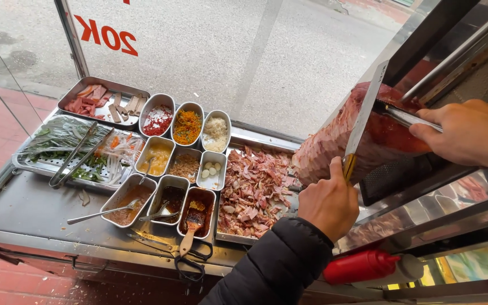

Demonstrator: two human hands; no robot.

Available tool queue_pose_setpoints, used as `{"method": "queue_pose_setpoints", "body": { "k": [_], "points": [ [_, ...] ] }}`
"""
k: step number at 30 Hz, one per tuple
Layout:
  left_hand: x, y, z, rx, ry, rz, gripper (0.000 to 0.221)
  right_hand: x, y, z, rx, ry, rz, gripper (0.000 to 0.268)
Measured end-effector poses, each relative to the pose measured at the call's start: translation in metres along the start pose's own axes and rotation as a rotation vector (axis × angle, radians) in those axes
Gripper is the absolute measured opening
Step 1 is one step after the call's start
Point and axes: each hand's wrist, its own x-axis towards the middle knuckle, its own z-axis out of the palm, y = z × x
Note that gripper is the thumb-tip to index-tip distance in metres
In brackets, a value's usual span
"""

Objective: Slicing thin strips of meat from a vertical rotisserie using a knife and tongs.

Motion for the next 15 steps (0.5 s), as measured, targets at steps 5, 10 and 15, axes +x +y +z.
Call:
{"method": "queue_pose_setpoints", "body": {
  "k": [5, 10, 15],
  "points": [
    [0.025, 0.008, -0.004, -0.013, -0.034, -0.004, 0.053, -0.014, -0.007, -0.014, 0.052, -0.034, -0.008, 0.069],
    [0.062, 0.015, -0.013, -0.057, -0.048, -0.038, 0.035, 0.004, -0.003, 0.0, -0.005, 0.003, -0.016, 0.069],
    [0.002, -0.029, 0.03, -0.11, -0.061, -0.071, 0.05, 0.017, 0.004, 0.01, -0.01, 0.004, 0.008, 0.072]
  ]
}}
